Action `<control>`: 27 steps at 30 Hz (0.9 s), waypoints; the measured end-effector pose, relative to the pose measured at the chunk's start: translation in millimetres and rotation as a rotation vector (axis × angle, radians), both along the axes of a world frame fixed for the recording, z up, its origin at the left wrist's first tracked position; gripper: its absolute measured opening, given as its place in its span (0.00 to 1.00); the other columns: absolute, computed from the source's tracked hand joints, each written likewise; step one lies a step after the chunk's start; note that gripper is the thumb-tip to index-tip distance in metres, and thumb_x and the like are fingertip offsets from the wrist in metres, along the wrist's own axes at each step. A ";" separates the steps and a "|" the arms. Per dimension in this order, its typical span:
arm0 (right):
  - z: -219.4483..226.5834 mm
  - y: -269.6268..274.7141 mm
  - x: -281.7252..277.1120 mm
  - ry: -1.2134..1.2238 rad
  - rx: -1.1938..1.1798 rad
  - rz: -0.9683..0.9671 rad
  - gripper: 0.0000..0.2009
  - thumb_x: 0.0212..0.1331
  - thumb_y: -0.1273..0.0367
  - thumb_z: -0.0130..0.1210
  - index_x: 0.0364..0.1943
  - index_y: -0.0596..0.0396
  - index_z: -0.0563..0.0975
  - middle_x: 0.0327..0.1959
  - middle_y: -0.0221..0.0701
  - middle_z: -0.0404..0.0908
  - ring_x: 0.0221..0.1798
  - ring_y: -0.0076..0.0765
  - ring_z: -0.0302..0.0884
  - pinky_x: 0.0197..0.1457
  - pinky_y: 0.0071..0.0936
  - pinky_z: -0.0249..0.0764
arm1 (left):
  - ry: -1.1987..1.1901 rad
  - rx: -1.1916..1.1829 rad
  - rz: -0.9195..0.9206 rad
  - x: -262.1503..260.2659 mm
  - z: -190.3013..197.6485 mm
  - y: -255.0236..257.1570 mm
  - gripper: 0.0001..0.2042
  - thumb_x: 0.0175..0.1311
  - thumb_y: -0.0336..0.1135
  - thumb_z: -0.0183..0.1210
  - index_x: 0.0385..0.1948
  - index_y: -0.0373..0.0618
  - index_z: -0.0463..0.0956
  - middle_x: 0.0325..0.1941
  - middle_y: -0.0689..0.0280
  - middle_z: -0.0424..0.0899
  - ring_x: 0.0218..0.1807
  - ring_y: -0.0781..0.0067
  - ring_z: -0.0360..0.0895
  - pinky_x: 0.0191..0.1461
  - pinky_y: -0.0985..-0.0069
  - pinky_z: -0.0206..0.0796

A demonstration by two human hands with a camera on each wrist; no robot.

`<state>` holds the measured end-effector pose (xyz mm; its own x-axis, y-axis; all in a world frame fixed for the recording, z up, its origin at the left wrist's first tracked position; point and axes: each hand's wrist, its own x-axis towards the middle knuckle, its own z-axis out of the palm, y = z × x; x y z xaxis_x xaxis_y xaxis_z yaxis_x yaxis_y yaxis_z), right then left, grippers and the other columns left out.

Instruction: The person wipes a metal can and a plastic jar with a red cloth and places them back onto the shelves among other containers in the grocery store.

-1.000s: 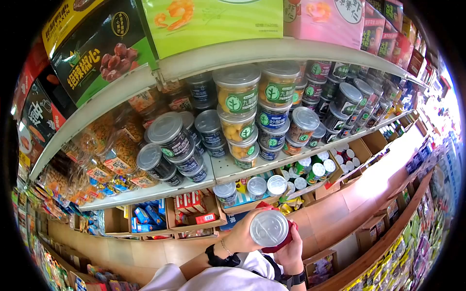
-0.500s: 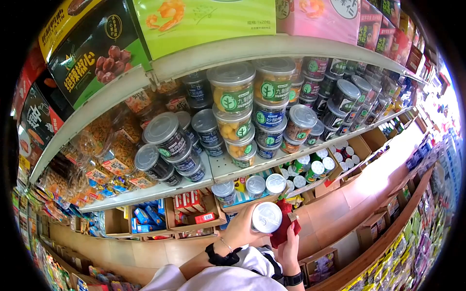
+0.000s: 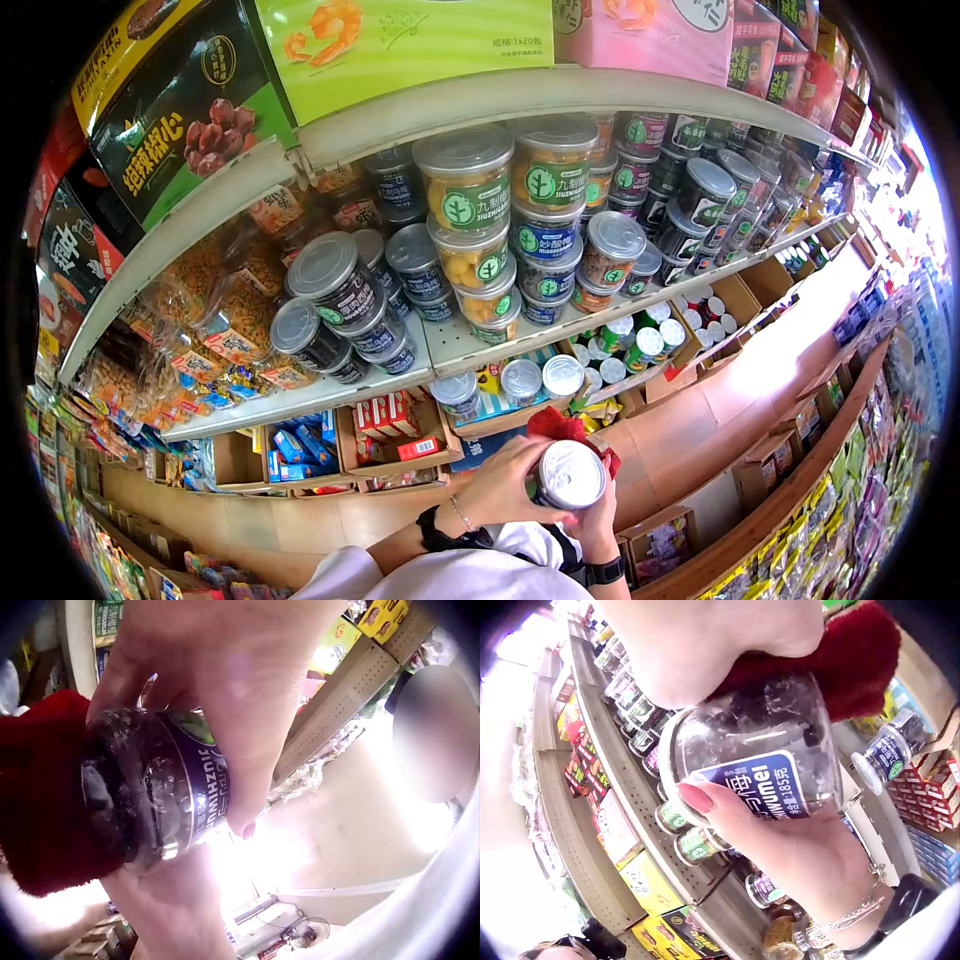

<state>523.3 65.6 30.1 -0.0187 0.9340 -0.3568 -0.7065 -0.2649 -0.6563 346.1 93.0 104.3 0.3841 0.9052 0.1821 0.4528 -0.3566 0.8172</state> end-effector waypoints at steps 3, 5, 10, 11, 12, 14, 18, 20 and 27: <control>17.5 6.1 -4.6 0.011 0.109 0.013 0.26 0.75 0.52 0.36 0.65 0.57 0.68 0.65 0.38 0.73 0.66 0.42 0.72 0.71 0.42 0.66 | -0.247 -0.065 0.140 1.8 -5.1 2.4 0.45 0.43 0.49 0.78 0.63 0.38 0.66 0.58 0.54 0.71 0.60 0.60 0.75 0.63 0.68 0.71; 24.4 5.5 -5.9 0.057 0.125 0.013 0.28 0.74 0.51 0.39 0.68 0.56 0.63 0.68 0.37 0.69 0.68 0.43 0.68 0.72 0.45 0.64 | -0.406 -0.103 0.176 3.9 -35.4 6.1 0.40 0.53 0.47 0.74 0.64 0.38 0.65 0.60 0.50 0.73 0.60 0.55 0.76 0.62 0.67 0.70; 25.8 -1.1 -6.3 0.137 0.137 -0.021 0.24 0.73 0.56 0.45 0.66 0.55 0.64 0.66 0.34 0.71 0.68 0.38 0.68 0.73 0.39 0.61 | -0.089 -0.007 0.199 -4.8 -20.1 9.7 0.37 0.61 0.46 0.67 0.66 0.33 0.61 0.63 0.41 0.72 0.63 0.45 0.73 0.64 0.63 0.67; 24.4 -0.9 -6.6 0.123 0.151 -0.025 0.24 0.73 0.56 0.46 0.66 0.55 0.64 0.66 0.34 0.72 0.68 0.37 0.69 0.73 0.39 0.62 | -0.078 0.019 0.204 -2.7 -15.4 9.3 0.37 0.61 0.47 0.66 0.66 0.32 0.60 0.63 0.40 0.71 0.63 0.44 0.73 0.65 0.62 0.66; 24.4 -1.4 -5.3 0.123 0.147 -0.017 0.24 0.73 0.56 0.46 0.66 0.55 0.65 0.66 0.34 0.72 0.68 0.37 0.69 0.73 0.39 0.62 | -0.047 0.041 0.227 2.2 -15.9 7.8 0.43 0.55 0.49 0.71 0.66 0.31 0.60 0.62 0.42 0.72 0.63 0.42 0.72 0.66 0.61 0.65; 29.9 -0.1 -7.3 0.076 0.166 -0.027 0.24 0.73 0.57 0.45 0.66 0.55 0.65 0.65 0.34 0.72 0.67 0.37 0.69 0.73 0.38 0.62 | 0.007 0.082 0.251 6.0 -19.0 5.4 0.46 0.51 0.53 0.72 0.66 0.31 0.59 0.62 0.42 0.73 0.63 0.43 0.73 0.64 0.61 0.67; 31.5 0.5 -7.5 0.003 0.148 -0.030 0.23 0.74 0.57 0.45 0.66 0.55 0.65 0.65 0.35 0.73 0.67 0.38 0.69 0.72 0.38 0.63 | 0.013 0.038 0.263 7.7 -22.2 5.5 0.49 0.42 0.54 0.76 0.64 0.32 0.61 0.59 0.45 0.75 0.60 0.44 0.75 0.63 0.59 0.68; 30.9 1.5 -11.5 -0.043 0.151 -0.080 0.25 0.74 0.55 0.44 0.65 0.58 0.65 0.64 0.38 0.73 0.65 0.41 0.72 0.70 0.42 0.66 | 0.028 -0.008 0.249 8.5 -16.7 2.4 0.49 0.41 0.54 0.77 0.63 0.33 0.63 0.58 0.46 0.76 0.58 0.44 0.76 0.62 0.58 0.69; 16.6 5.5 6.7 0.143 -0.017 0.001 0.27 0.75 0.50 0.38 0.63 0.59 0.69 0.64 0.41 0.73 0.66 0.45 0.71 0.72 0.45 0.64 | -0.088 0.051 0.044 14.4 -19.1 -5.5 0.48 0.39 0.54 0.77 0.62 0.36 0.66 0.59 0.50 0.72 0.61 0.49 0.71 0.66 0.58 0.64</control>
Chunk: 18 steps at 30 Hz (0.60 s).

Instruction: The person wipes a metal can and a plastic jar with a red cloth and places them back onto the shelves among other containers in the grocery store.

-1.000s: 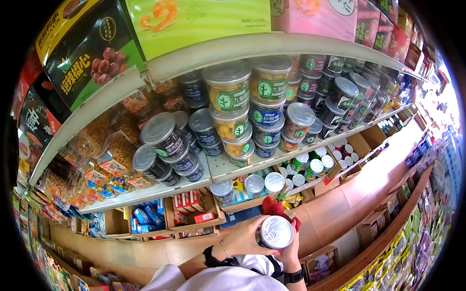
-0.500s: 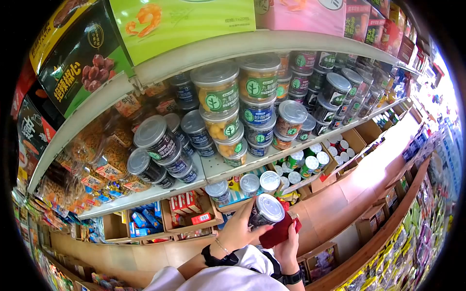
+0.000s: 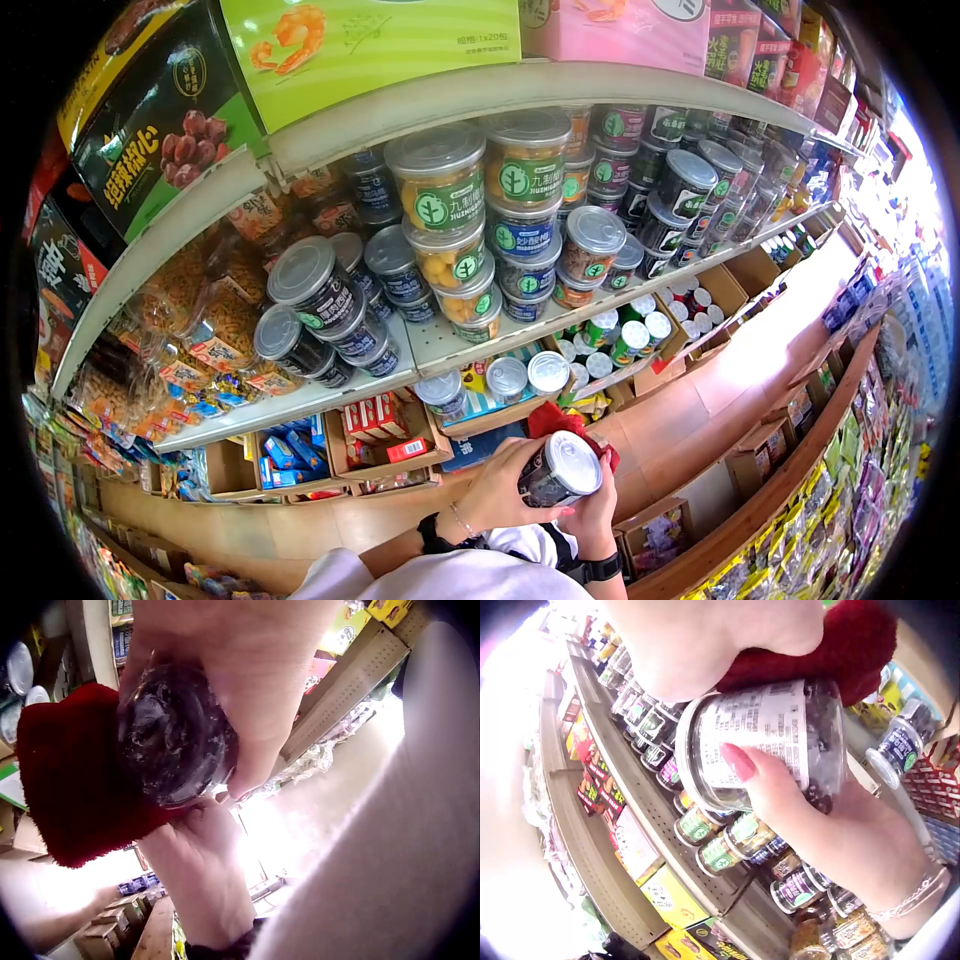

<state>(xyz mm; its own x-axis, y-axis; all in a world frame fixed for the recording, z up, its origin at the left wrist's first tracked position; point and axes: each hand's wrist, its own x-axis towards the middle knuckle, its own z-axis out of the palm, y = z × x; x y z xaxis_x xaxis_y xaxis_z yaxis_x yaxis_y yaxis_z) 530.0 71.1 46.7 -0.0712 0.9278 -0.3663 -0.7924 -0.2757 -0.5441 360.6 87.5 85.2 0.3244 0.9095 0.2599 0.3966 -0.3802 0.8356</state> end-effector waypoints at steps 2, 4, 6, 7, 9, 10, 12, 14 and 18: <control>4.3 0.0 -2.0 -0.062 0.051 -0.016 0.28 0.75 0.50 0.37 0.64 0.59 0.68 0.66 0.40 0.72 0.67 0.46 0.70 0.72 0.46 0.63 | 0.005 0.049 -0.004 -5.6 5.4 5.3 0.47 0.38 0.54 0.77 0.62 0.35 0.68 0.61 0.52 0.69 0.63 0.52 0.68 0.68 0.60 0.61; 6.8 -0.1 -3.6 -0.098 0.095 -0.032 0.29 0.74 0.50 0.37 0.66 0.59 0.66 0.67 0.40 0.71 0.68 0.46 0.68 0.73 0.46 0.62 | 0.007 -0.014 0.042 -11.0 3.9 10.3 0.49 0.37 0.55 0.77 0.63 0.35 0.68 0.59 0.55 0.67 0.63 0.56 0.67 0.67 0.63 0.63; 7.4 0.4 -4.9 -0.106 0.130 -0.045 0.30 0.74 0.49 0.37 0.67 0.59 0.64 0.68 0.39 0.69 0.70 0.46 0.67 0.74 0.46 0.61 | -0.035 -0.025 0.108 -14.5 0.5 14.2 0.47 0.38 0.51 0.78 0.62 0.34 0.68 0.58 0.56 0.67 0.60 0.59 0.69 0.64 0.65 0.66; 10.4 0.2 -3.3 -0.108 0.136 -0.003 0.31 0.74 0.48 0.38 0.69 0.58 0.62 0.70 0.38 0.68 0.71 0.45 0.65 0.74 0.45 0.59 | -0.090 -0.048 0.150 -15.2 -1.3 15.2 0.42 0.42 0.46 0.79 0.60 0.33 0.69 0.57 0.55 0.70 0.58 0.61 0.74 0.60 0.69 0.70; 18.0 1.6 -8.0 -0.009 0.176 -0.029 0.26 0.74 0.53 0.40 0.66 0.56 0.65 0.66 0.36 0.71 0.68 0.41 0.68 0.73 0.42 0.61 | -0.217 -0.071 0.152 -15.4 3.4 15.6 0.40 0.45 0.44 0.78 0.59 0.32 0.70 0.56 0.55 0.73 0.57 0.62 0.76 0.59 0.70 0.72; 19.7 2.0 -10.0 0.040 0.196 -0.043 0.23 0.74 0.55 0.42 0.64 0.55 0.67 0.65 0.34 0.73 0.67 0.39 0.70 0.72 0.40 0.62 | -0.281 -0.082 0.152 -15.0 5.0 15.8 0.39 0.46 0.43 0.78 0.59 0.32 0.70 0.55 0.54 0.75 0.56 0.63 0.78 0.59 0.71 0.72; 16.1 1.8 -9.2 0.016 0.179 -0.057 0.24 0.74 0.55 0.42 0.64 0.55 0.67 0.65 0.34 0.73 0.67 0.39 0.70 0.72 0.40 0.62 | -0.282 -0.146 0.182 -13.1 -2.9 12.6 0.39 0.47 0.45 0.77 0.59 0.32 0.69 0.56 0.52 0.78 0.56 0.62 0.80 0.59 0.70 0.73; 15.5 2.1 -9.2 -0.011 0.168 -0.076 0.24 0.74 0.55 0.42 0.64 0.55 0.67 0.65 0.34 0.73 0.67 0.39 0.70 0.73 0.39 0.62 | -0.248 -0.212 0.224 -12.3 -9.2 9.1 0.40 0.47 0.46 0.78 0.59 0.32 0.69 0.57 0.51 0.78 0.56 0.60 0.80 0.59 0.69 0.73; 8.4 0.3 -9.6 -0.176 0.209 -0.122 0.27 0.74 0.53 0.44 0.67 0.60 0.63 0.66 0.39 0.71 0.66 0.42 0.71 0.69 0.43 0.67 | -0.078 -0.081 0.240 -14.0 -11.1 11.3 0.47 0.40 0.50 0.80 0.61 0.31 0.66 0.60 0.46 0.75 0.59 0.52 0.77 0.62 0.64 0.69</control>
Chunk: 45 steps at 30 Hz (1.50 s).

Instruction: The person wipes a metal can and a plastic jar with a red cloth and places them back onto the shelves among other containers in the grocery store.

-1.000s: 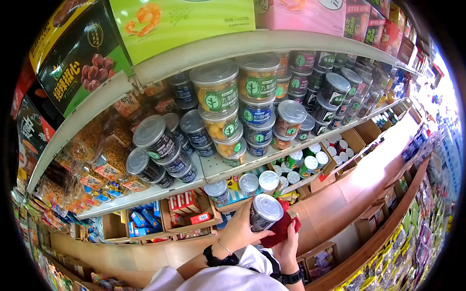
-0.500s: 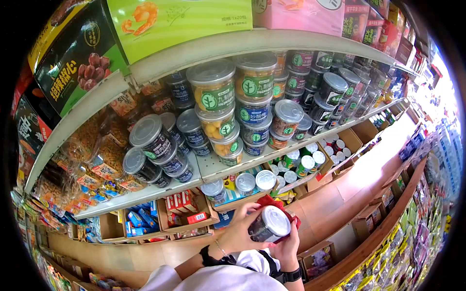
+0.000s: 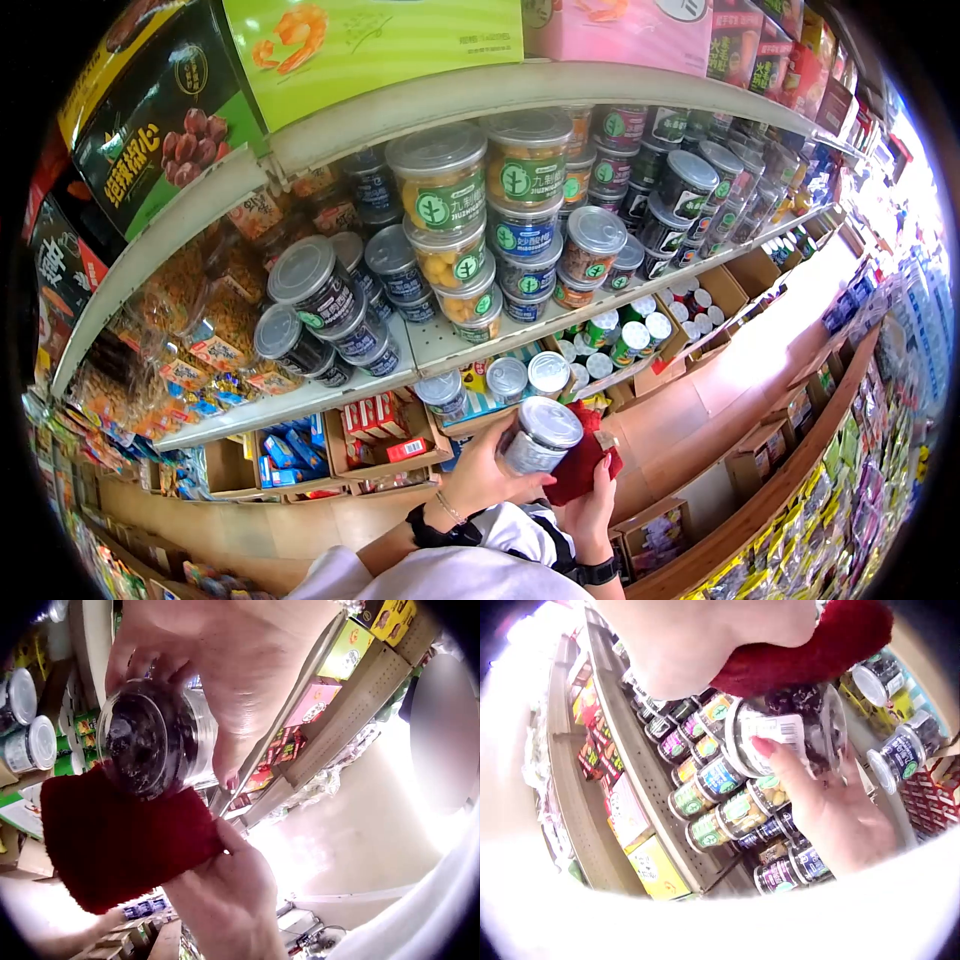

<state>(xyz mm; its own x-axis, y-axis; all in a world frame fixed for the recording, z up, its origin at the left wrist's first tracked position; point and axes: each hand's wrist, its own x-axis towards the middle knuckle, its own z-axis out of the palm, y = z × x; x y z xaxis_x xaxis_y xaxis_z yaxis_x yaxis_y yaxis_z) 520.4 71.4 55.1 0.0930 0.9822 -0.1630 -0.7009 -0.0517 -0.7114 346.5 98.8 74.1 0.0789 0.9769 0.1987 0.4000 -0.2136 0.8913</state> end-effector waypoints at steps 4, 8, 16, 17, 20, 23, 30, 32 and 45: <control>13.7 -3.9 -8.9 -0.074 0.015 0.002 0.25 0.74 0.56 0.46 0.65 0.60 0.63 0.61 0.39 0.74 0.61 0.39 0.75 0.64 0.40 0.72 | 0.135 0.115 0.056 0.5 6.8 5.4 0.50 0.32 0.50 0.82 0.59 0.31 0.64 0.56 0.47 0.73 0.59 0.47 0.73 0.63 0.60 0.67; 12.3 -3.9 -9.2 -0.129 -0.011 0.024 0.25 0.73 0.55 0.48 0.64 0.58 0.65 0.62 0.35 0.73 0.63 0.36 0.72 0.68 0.37 0.67 | 0.154 0.113 0.095 -0.2 6.7 5.0 0.47 0.32 0.49 0.81 0.57 0.32 0.67 0.53 0.50 0.72 0.56 0.49 0.72 0.62 0.61 0.67; -10.4 0.9 2.5 0.060 -0.127 0.113 0.28 0.74 0.49 0.39 0.63 0.59 0.68 0.63 0.40 0.74 0.65 0.44 0.71 0.70 0.46 0.66 | 0.060 0.004 -0.282 3.5 19.3 -8.4 0.51 0.36 0.52 0.79 0.64 0.35 0.64 0.54 0.52 0.72 0.57 0.53 0.71 0.62 0.64 0.65; -11.7 -0.8 6.9 0.140 -0.153 0.142 0.31 0.73 0.47 0.35 0.64 0.59 0.69 0.64 0.42 0.73 0.65 0.48 0.71 0.71 0.48 0.65 | -0.020 0.005 -0.332 5.6 20.1 -8.3 0.53 0.35 0.54 0.79 0.66 0.37 0.62 0.55 0.54 0.73 0.58 0.54 0.71 0.63 0.64 0.63; -6.3 1.9 9.2 0.448 0.003 0.225 0.32 0.72 0.46 0.35 0.66 0.58 0.67 0.65 0.41 0.73 0.66 0.50 0.70 0.71 0.48 0.64 | -0.049 0.158 -0.290 5.9 23.5 -2.0 0.54 0.35 0.53 0.80 0.67 0.39 0.61 0.57 0.56 0.73 0.59 0.55 0.70 0.65 0.62 0.62; 1.1 3.4 6.9 0.286 0.006 0.083 0.25 0.74 0.54 0.38 0.65 0.56 0.67 0.65 0.37 0.73 0.66 0.44 0.70 0.72 0.43 0.63 | -0.081 0.207 -0.219 0.6 22.3 4.5 0.51 0.35 0.49 0.81 0.65 0.39 0.64 0.58 0.56 0.75 0.61 0.56 0.70 0.66 0.62 0.61; 1.1 -0.8 8.6 0.200 0.017 0.024 0.25 0.74 0.56 0.42 0.67 0.56 0.65 0.68 0.35 0.70 0.70 0.41 0.66 0.76 0.41 0.56 | -0.085 0.026 -0.267 -12.9 11.5 5.1 0.39 0.49 0.40 0.75 0.63 0.38 0.67 0.64 0.54 0.73 0.65 0.54 0.71 0.68 0.65 0.63; 13.3 -3.9 3.7 0.261 0.018 0.062 0.25 0.73 0.55 0.44 0.66 0.56 0.65 0.68 0.35 0.70 0.70 0.41 0.66 0.76 0.41 0.56 | -0.045 -0.008 -0.259 -11.3 9.4 4.7 0.41 0.50 0.42 0.75 0.66 0.38 0.64 0.66 0.53 0.72 0.68 0.53 0.70 0.69 0.65 0.62; -4.8 -10.6 -3.8 0.068 -0.134 0.043 0.24 0.73 0.55 0.44 0.64 0.56 0.65 0.64 0.38 0.72 0.65 0.41 0.72 0.68 0.41 0.69 | 0.093 0.007 -0.266 -6.8 18.0 -1.6 0.48 0.36 0.48 0.80 0.61 0.41 0.62 0.66 0.52 0.72 0.65 0.49 0.72 0.67 0.61 0.65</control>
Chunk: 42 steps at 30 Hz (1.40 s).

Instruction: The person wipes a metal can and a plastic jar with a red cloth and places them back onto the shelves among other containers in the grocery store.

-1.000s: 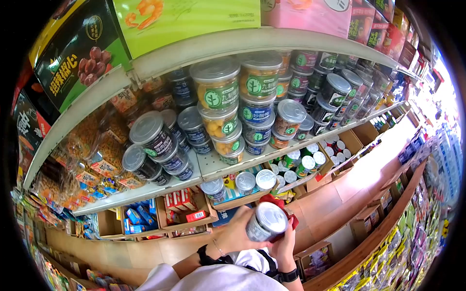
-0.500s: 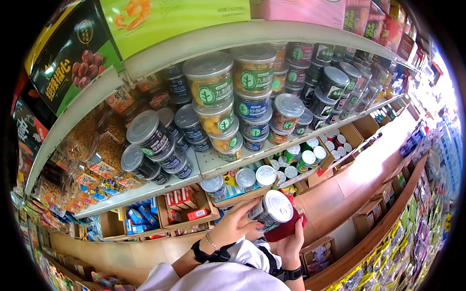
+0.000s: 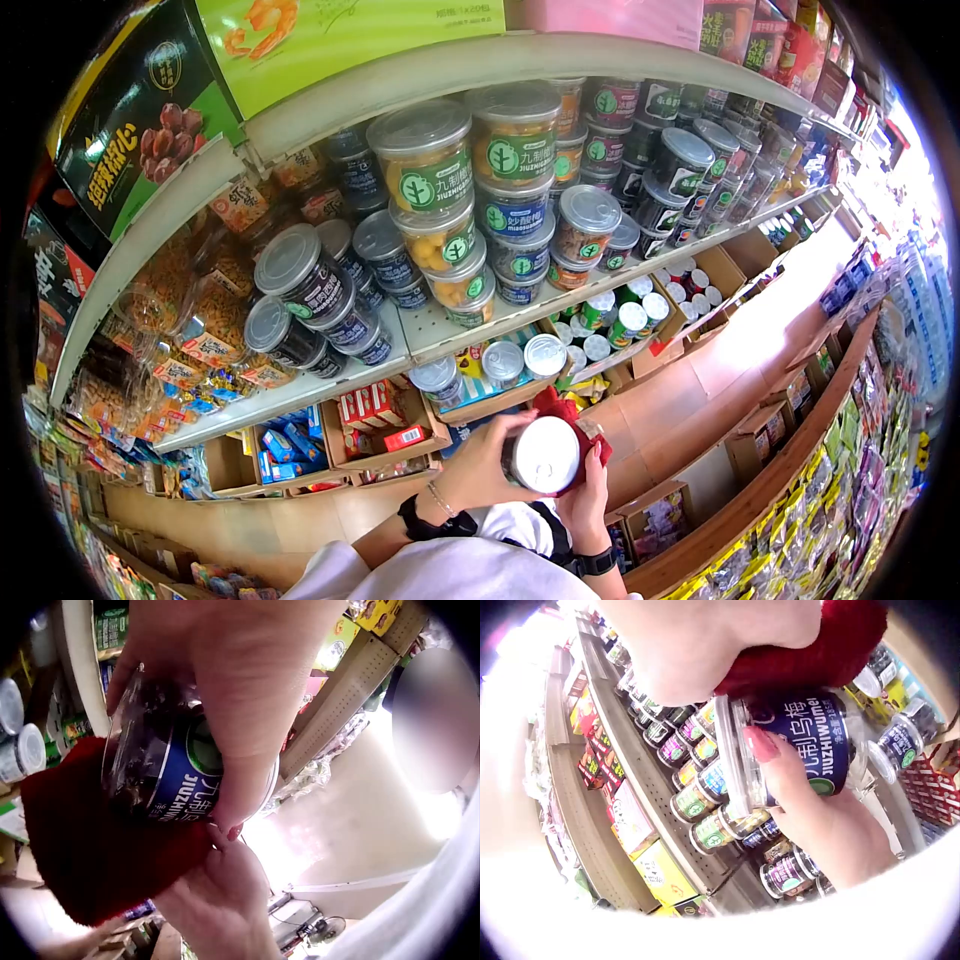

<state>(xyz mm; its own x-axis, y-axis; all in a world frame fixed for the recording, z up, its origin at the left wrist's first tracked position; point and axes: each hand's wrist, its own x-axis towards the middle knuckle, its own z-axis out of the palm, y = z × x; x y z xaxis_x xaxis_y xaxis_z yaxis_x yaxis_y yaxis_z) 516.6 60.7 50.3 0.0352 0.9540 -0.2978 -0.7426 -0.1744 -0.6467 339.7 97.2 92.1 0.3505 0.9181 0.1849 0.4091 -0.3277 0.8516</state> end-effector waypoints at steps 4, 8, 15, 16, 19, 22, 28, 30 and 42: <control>0.2 0.9 6.2 0.130 -0.134 0.101 0.25 0.74 0.50 0.40 0.60 0.56 0.71 0.55 0.39 0.80 0.55 0.40 0.80 0.63 0.38 0.74 | 0.059 0.200 -0.073 4.6 18.5 -4.9 0.44 0.34 0.52 0.79 0.58 0.45 0.70 0.57 0.61 0.75 0.62 0.57 0.70 0.67 0.60 0.55; 13.9 3.4 3.3 0.214 -0.107 0.125 0.25 0.73 0.50 0.39 0.58 0.56 0.73 0.55 0.38 0.80 0.56 0.40 0.80 0.63 0.39 0.74 | 0.007 0.214 -0.114 -2.1 24.6 0.9 0.43 0.31 0.55 0.80 0.55 0.46 0.73 0.54 0.63 0.75 0.58 0.58 0.70 0.64 0.61 0.55; -3.3 8.6 5.6 0.466 -0.107 0.128 0.21 0.75 0.57 0.39 0.57 0.56 0.73 0.58 0.36 0.79 0.58 0.40 0.78 0.63 0.41 0.74 | -0.224 0.109 -0.073 -3.5 -0.9 5.1 0.48 0.27 0.48 0.83 0.59 0.44 0.70 0.57 0.59 0.75 0.62 0.56 0.71 0.69 0.61 0.58; -6.3 7.3 5.0 0.525 -0.092 0.126 0.21 0.75 0.58 0.37 0.60 0.56 0.72 0.59 0.37 0.78 0.59 0.41 0.77 0.64 0.42 0.73 | -0.230 0.090 -0.082 -3.2 2.9 5.1 0.48 0.28 0.47 0.82 0.60 0.44 0.69 0.58 0.58 0.75 0.63 0.55 0.71 0.71 0.60 0.57; -12.8 0.4 4.4 0.570 -0.034 0.171 0.22 0.75 0.60 0.35 0.63 0.57 0.70 0.61 0.38 0.77 0.60 0.44 0.77 0.66 0.42 0.73 | -0.141 0.106 -0.119 -2.3 4.9 9.2 0.47 0.32 0.45 0.81 0.61 0.42 0.68 0.61 0.57 0.74 0.65 0.55 0.70 0.75 0.57 0.54; -15.4 3.9 0.6 0.533 -0.111 0.139 0.21 0.74 0.60 0.35 0.63 0.56 0.69 0.62 0.38 0.76 0.61 0.45 0.75 0.67 0.44 0.71 | -0.081 0.185 -0.096 -1.4 2.6 10.5 0.46 0.34 0.43 0.81 0.61 0.40 0.67 0.61 0.56 0.74 0.66 0.55 0.70 0.76 0.56 0.53; -6.8 7.3 7.5 0.367 -0.118 0.102 0.15 0.74 0.59 0.41 0.55 0.49 0.70 0.60 0.37 0.76 0.63 0.45 0.74 0.69 0.47 0.68 | -0.059 0.188 0.046 -7.9 -5.6 8.5 0.46 0.38 0.46 0.79 0.61 0.38 0.65 0.61 0.54 0.73 0.66 0.52 0.70 0.73 0.58 0.59; -7.6 4.2 11.3 0.369 -0.069 0.112 0.14 0.74 0.58 0.42 0.55 0.48 0.71 0.60 0.36 0.76 0.64 0.45 0.73 0.70 0.49 0.67 | -0.082 0.178 0.111 -10.4 -10.1 10.8 0.46 0.35 0.49 0.81 0.59 0.38 0.66 0.59 0.51 0.75 0.63 0.51 0.73 0.67 0.60 0.66; -28.3 -11.1 50.2 0.203 -0.171 -0.050 0.15 0.72 0.58 0.46 0.56 0.47 0.71 0.62 0.35 0.76 0.66 0.45 0.71 0.72 0.48 0.65 | 0.121 0.042 0.401 -33.9 -112.2 35.6 0.39 0.35 0.46 0.80 0.50 0.37 0.71 0.50 0.52 0.78 0.54 0.52 0.77 0.59 0.62 0.70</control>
